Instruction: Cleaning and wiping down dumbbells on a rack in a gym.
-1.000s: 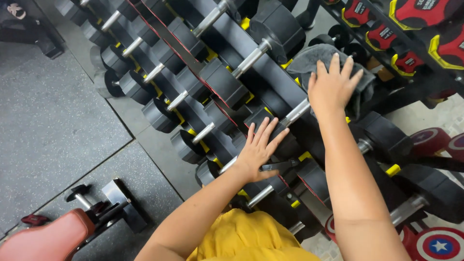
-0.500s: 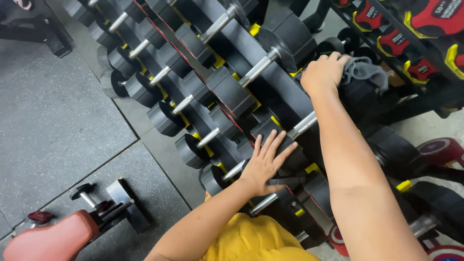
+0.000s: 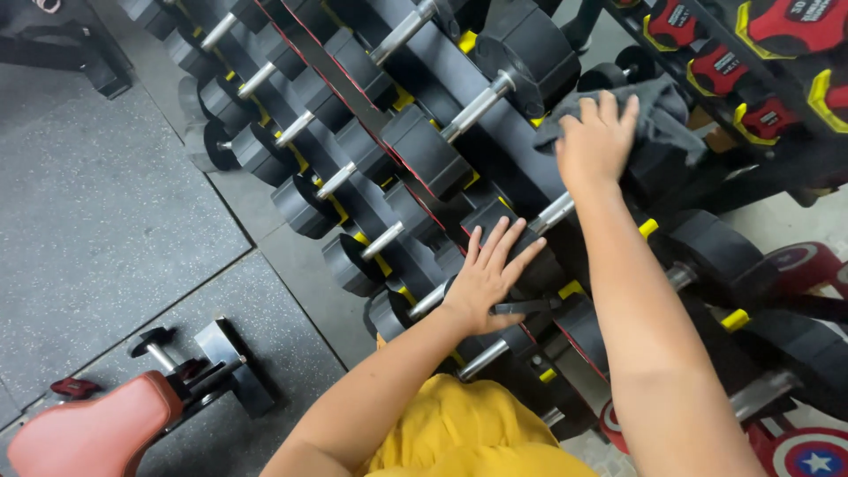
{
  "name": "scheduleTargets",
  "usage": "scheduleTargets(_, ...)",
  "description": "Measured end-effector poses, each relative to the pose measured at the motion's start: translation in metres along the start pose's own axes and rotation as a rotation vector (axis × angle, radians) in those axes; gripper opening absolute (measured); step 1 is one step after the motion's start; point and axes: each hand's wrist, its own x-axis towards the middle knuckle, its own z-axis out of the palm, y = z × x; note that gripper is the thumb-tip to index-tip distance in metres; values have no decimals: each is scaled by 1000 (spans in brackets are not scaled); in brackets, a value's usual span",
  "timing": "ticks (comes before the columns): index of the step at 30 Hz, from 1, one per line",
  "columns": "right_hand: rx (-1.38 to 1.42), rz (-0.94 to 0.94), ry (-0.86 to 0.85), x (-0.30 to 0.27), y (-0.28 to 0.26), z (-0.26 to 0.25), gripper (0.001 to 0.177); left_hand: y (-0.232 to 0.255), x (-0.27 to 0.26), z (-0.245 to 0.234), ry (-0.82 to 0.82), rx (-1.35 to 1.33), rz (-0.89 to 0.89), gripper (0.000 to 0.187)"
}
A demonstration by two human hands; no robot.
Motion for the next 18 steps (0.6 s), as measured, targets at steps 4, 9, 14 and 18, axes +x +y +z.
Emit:
scheduleTargets(4,272,-5,235,-51,21,-23,42,-1,1,1,12,8,5,129)
scheduleTargets(9,374,137,300,-86,31,-23,49,-1,2,-1,17,25,10,128)
scheduleTargets(14,234,223,183,-59,24,-8,54,-3,0,2,38,-35,31,126)
scheduleTargets(18,11,227,40,-22,22,4,55,-4,-1,3,53,-42,38,124)
